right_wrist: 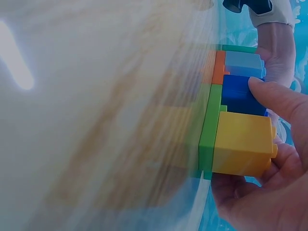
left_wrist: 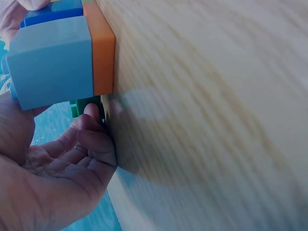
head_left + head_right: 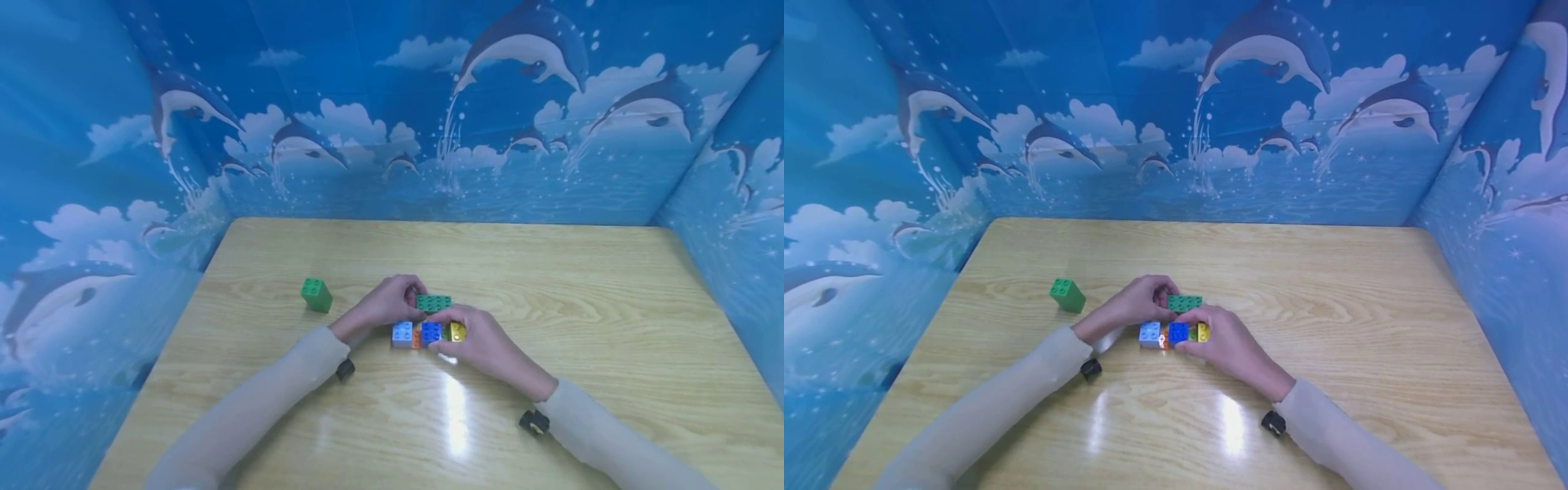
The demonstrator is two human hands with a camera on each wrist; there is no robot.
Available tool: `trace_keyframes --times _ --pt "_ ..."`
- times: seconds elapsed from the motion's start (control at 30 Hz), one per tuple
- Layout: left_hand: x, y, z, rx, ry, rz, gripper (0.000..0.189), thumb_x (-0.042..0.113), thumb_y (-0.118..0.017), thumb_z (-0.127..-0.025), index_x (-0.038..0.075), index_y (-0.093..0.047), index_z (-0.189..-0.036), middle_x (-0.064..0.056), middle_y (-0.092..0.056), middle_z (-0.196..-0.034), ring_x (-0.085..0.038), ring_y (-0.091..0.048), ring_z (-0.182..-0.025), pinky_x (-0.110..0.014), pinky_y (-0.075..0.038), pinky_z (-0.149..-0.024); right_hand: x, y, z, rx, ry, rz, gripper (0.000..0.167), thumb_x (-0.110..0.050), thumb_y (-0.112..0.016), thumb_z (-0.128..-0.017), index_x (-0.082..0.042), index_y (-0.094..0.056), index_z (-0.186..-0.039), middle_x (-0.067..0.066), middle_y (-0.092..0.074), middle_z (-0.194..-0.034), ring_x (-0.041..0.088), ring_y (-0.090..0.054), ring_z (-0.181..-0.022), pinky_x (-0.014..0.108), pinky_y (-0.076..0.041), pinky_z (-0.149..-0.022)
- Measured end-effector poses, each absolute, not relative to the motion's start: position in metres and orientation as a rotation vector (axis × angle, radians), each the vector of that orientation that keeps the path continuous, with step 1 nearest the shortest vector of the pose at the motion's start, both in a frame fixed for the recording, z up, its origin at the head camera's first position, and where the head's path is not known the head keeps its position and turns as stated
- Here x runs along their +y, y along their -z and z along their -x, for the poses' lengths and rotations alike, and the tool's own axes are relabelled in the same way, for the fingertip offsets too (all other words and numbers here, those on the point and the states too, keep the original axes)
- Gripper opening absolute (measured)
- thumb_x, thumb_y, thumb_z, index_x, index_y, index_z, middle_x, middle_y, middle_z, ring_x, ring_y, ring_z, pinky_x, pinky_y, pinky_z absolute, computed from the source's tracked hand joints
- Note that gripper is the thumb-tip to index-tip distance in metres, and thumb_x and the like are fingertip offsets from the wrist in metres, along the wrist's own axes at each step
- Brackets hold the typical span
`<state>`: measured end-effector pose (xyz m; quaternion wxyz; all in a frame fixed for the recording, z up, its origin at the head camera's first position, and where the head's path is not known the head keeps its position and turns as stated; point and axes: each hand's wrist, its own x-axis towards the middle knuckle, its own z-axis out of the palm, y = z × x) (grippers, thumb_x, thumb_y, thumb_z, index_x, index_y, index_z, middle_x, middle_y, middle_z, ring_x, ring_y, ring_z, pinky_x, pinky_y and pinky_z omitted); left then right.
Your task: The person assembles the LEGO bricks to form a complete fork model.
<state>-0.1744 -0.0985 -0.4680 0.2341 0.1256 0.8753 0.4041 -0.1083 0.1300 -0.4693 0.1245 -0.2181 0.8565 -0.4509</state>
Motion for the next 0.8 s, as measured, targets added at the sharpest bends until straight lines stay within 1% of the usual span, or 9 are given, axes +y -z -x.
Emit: trace_keyframes --times 0.17,0.3,0.43,0.5,0.6,0.7,0.73,0.8 --pt "-0.103 0.465 0.172 2.379 -1.107 -0.312 0.045 0.011 -0.088 -0.092 0.004 -0.066 -0.132 -0.007 -0.068 -0.092 -0.019 -0.062 -0.078 -0.031 -0.053 -0.067 0.13 0.468 0.109 2.512 1.278 0.651 0.042 -0.02 -0.093 -0.089 -0.016 -0.078 -0.129 -0.007 -0.073 -0.115 0.024 -0.068 -0.118 0.052 -0.055 -0.106" --pt "-0.111 0.46 0.166 2.383 -1.136 -0.243 0.052 0.017 -0.086 -0.095 0.003 -0.062 -0.139 -0.007 -0.068 -0.097 -0.021 -0.065 -0.083 -0.033 -0.056 -0.071 0.129 0.467 0.109 2.511 1.259 0.673 0.044 -0.019 -0.093 -0.089 -0.015 -0.077 -0.13 -0.006 -0.072 -0.111 0.021 -0.067 -0.112 0.049 -0.057 -0.1" --pt "-0.119 0.455 0.158 2.389 -1.208 -0.217 0.053 0.025 -0.084 -0.098 0.003 -0.061 -0.14 -0.008 -0.068 -0.105 -0.023 -0.067 -0.091 -0.037 -0.059 -0.078 0.13 0.463 0.109 2.5 1.233 0.664 0.051 -0.023 -0.092 -0.09 -0.013 -0.073 -0.136 -0.001 -0.072 -0.123 0.023 -0.066 -0.117 0.05 -0.057 -0.101" --pt "-0.122 0.453 0.153 2.399 -1.233 -0.208 0.053 0.033 -0.083 -0.099 0.003 -0.063 -0.139 -0.008 -0.069 -0.11 -0.023 -0.067 -0.097 -0.039 -0.059 -0.081 0.132 0.46 0.109 2.49 1.218 0.648 0.058 -0.027 -0.092 -0.09 -0.012 -0.069 -0.141 0.002 -0.07 -0.13 0.025 -0.065 -0.122 0.053 -0.055 -0.104" --pt "-0.126 0.45 0.144 2.414 -1.25 -0.171 0.059 0.048 -0.081 -0.099 0.007 -0.065 -0.137 -0.007 -0.069 -0.117 -0.024 -0.067 -0.103 -0.042 -0.06 -0.084 0.137 0.455 0.107 2.487 1.208 0.629 0.068 -0.032 -0.092 -0.09 -0.011 -0.064 -0.148 0.006 -0.067 -0.14 0.029 -0.063 -0.129 0.057 -0.053 -0.107" --pt "-0.129 0.449 0.134 2.436 -1.242 -0.147 0.066 0.06 -0.079 -0.097 0.01 -0.066 -0.138 -0.005 -0.07 -0.119 -0.023 -0.067 -0.107 -0.043 -0.06 -0.086 0.144 0.453 0.106 2.496 1.216 0.631 0.069 -0.034 -0.091 -0.091 -0.01 -0.063 -0.149 0.008 -0.066 -0.144 0.033 -0.061 -0.132 0.062 -0.05 -0.109" --pt "-0.131 0.449 0.13 2.436 -1.24 -0.141 0.067 0.062 -0.079 -0.096 0.011 -0.067 -0.138 -0.004 -0.07 -0.119 -0.023 -0.067 -0.107 -0.043 -0.06 -0.085 0.147 0.453 0.106 2.508 1.211 0.632 0.068 -0.034 -0.091 -0.091 -0.009 -0.063 -0.148 0.008 -0.066 -0.144 0.034 -0.06 -0.133 0.062 -0.049 -0.11" --pt "-0.133 0.45 0.123 2.43 -1.246 -0.149 0.066 0.061 -0.08 -0.095 0.012 -0.066 -0.139 -0.003 -0.07 -0.12 -0.022 -0.066 -0.106 -0.042 -0.059 -0.084 0.152 0.454 0.105 2.526 1.202 0.636 0.067 -0.034 -0.09 -0.091 -0.007 -0.064 -0.146 0.01 -0.066 -0.144 0.036 -0.06 -0.134 0.063 -0.047 -0.112"
